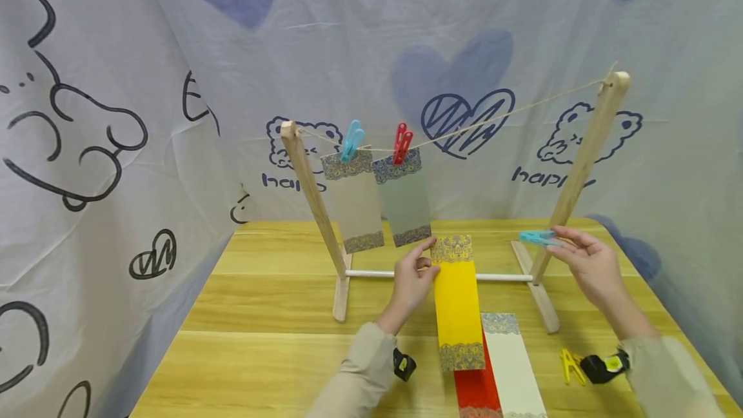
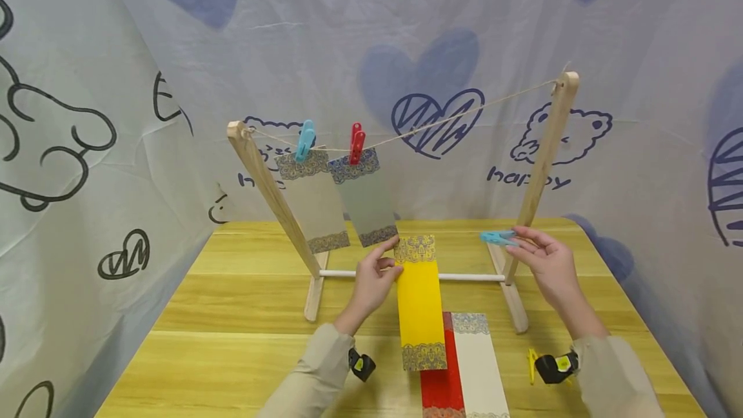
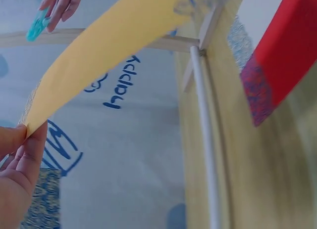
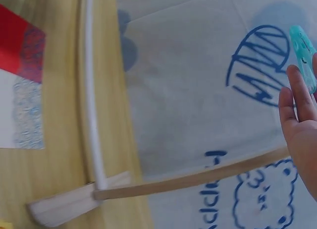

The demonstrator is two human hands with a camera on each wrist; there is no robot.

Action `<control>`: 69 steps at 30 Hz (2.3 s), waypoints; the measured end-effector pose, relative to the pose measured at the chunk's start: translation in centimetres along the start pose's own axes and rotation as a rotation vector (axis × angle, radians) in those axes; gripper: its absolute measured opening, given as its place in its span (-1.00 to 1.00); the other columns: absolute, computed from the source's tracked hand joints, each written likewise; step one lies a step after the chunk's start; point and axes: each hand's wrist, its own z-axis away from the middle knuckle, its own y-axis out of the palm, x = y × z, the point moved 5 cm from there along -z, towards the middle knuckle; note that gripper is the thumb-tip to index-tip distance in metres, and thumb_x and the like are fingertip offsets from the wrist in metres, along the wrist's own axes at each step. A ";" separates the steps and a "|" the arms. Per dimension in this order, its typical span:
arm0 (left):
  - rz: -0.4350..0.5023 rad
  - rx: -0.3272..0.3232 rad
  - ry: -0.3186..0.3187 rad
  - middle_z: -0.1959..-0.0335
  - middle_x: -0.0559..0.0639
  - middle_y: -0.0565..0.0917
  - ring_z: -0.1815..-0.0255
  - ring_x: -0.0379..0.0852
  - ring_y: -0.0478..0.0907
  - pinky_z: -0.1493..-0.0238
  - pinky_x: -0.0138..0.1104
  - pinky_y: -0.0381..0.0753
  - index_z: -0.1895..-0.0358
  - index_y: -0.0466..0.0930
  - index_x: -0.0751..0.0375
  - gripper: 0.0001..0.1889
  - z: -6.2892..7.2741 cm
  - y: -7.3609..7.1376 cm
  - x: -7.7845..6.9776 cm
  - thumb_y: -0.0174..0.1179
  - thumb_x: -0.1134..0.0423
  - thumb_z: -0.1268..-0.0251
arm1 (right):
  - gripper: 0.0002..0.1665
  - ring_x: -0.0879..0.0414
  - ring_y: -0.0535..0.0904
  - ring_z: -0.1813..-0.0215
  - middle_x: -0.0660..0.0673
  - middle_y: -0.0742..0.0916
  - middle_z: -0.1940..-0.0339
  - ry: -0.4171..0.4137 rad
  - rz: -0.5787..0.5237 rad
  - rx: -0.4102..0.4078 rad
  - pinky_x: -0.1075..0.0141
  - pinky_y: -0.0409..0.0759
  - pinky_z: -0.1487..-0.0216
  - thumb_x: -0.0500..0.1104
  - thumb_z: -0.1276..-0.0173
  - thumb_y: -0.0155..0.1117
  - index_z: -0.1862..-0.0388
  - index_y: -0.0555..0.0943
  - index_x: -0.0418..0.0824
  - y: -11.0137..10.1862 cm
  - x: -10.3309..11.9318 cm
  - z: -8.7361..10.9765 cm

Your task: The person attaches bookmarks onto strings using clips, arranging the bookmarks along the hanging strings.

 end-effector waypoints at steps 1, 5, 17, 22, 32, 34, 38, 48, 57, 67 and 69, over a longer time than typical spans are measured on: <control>-0.010 -0.002 0.013 -0.06 0.37 0.41 0.38 0.23 0.53 0.41 -0.20 0.60 -0.11 0.34 0.54 -0.53 -0.2 -0.1 -0.4 0.04 0.71 -0.03 | -0.54 0.07 0.55 0.02 -0.17 0.58 -0.03 -0.018 -0.009 0.002 0.35 0.50 0.08 -0.57 -0.14 0.10 -0.07 0.46 -0.42 1.6 1.4 0.0; -0.031 -0.016 0.066 -0.04 0.37 0.42 0.34 0.20 0.53 0.38 -0.27 0.61 -0.10 0.34 0.55 -0.53 -1.1 -0.4 -1.7 0.05 0.71 -0.03 | -0.64 0.21 0.59 0.14 -0.07 0.63 0.13 -0.021 0.077 -0.044 0.46 0.51 0.14 -0.53 -0.12 0.16 0.08 0.57 -0.33 8.4 8.0 0.0; -0.046 -0.092 0.160 0.01 0.32 0.48 0.37 0.11 0.53 0.38 -0.34 0.60 -0.09 0.36 0.54 -0.51 -3.6 -0.9 -2.1 0.10 0.70 0.03 | -0.62 0.25 0.58 0.17 0.01 0.68 0.23 -0.120 0.304 0.047 0.51 0.51 0.18 -0.50 -0.14 0.16 0.04 0.55 -0.31 12.5 12.1 -3.4; -0.061 -0.111 0.196 0.01 0.23 0.50 0.39 0.01 0.54 0.39 -0.46 0.57 -0.13 0.37 0.42 -0.48 -4.5 -1.0 -1.9 0.12 0.65 0.00 | -0.62 0.21 0.60 0.22 -0.07 0.69 0.26 -0.206 0.272 0.100 0.46 0.53 0.19 -0.56 -0.10 0.15 0.04 0.51 -0.48 14.2 14.0 -4.8; -0.059 -0.149 0.248 -0.03 0.24 0.49 0.37 0.03 0.56 0.37 -0.46 0.57 -0.12 0.37 0.44 -0.48 -5.8 -1.5 -3.3 0.12 0.66 0.03 | -0.62 0.17 0.51 0.36 -0.10 0.64 0.29 -0.297 0.571 0.046 0.57 0.50 0.42 -0.50 -0.07 0.24 0.06 0.56 -0.40 16.8 16.9 -7.2; -0.061 -0.151 0.254 -0.03 0.24 0.49 0.38 0.01 0.56 0.39 -0.46 0.57 -0.12 0.37 0.44 -0.48 -5.9 -1.6 -3.7 0.12 0.66 0.03 | -0.61 0.18 0.50 0.34 -0.08 0.63 0.29 -0.311 0.603 0.037 0.58 0.48 0.43 -0.50 -0.06 0.25 0.06 0.56 -0.40 17.4 17.4 -7.7; -0.064 -0.152 0.268 -0.03 0.23 0.48 0.39 0.00 0.56 0.40 -0.45 0.58 -0.13 0.37 0.43 -0.48 -6.3 -1.6 -4.3 0.11 0.66 0.01 | -0.60 0.18 0.49 0.30 -0.02 0.61 0.28 -0.343 0.668 0.020 0.58 0.48 0.37 -0.50 -0.04 0.27 0.07 0.55 -0.45 18.3 18.3 -8.6; -0.071 -0.167 0.299 -0.02 0.26 0.49 0.39 0.04 0.57 0.45 -0.45 0.57 -0.12 0.38 0.44 -0.47 -6.9 -1.7 -4.8 0.11 0.67 0.04 | -0.69 0.23 0.41 0.38 0.02 0.58 0.38 -0.415 0.880 -0.024 0.60 0.39 0.40 -0.44 -0.04 0.30 0.16 0.58 -0.43 20.5 20.2 -10.1; -0.082 -0.189 0.328 -0.01 0.26 0.50 0.40 0.02 0.57 0.49 -0.47 0.56 -0.11 0.38 0.44 -0.47 -7.3 -1.9 -5.6 0.12 0.67 0.05 | -0.78 0.35 0.36 0.45 -0.21 0.60 0.43 -0.548 1.045 0.008 0.59 0.33 0.44 -0.41 -0.04 0.32 0.28 0.60 -0.46 22.6 21.3 -11.0; -0.071 -0.205 0.378 0.02 0.31 0.49 0.43 0.08 0.56 0.47 -0.39 0.58 -0.11 0.36 0.50 -0.49 -7.5 -2.4 -6.9 0.11 0.68 0.03 | -0.82 0.13 0.42 0.42 -0.21 0.60 0.45 -0.499 1.158 0.075 0.59 0.32 0.44 -0.39 -0.06 0.31 0.30 0.61 -0.42 24.1 20.9 -11.6; -0.076 -0.208 0.388 0.02 0.30 0.50 0.43 0.05 0.56 0.47 -0.43 0.58 -0.11 0.37 0.48 -0.49 -7.5 -2.5 -7.0 0.11 0.68 0.02 | -0.82 0.11 0.43 0.40 -0.21 0.60 0.44 -0.480 1.166 0.097 0.59 0.33 0.42 -0.38 -0.07 0.30 0.29 0.60 -0.41 24.3 20.7 -11.6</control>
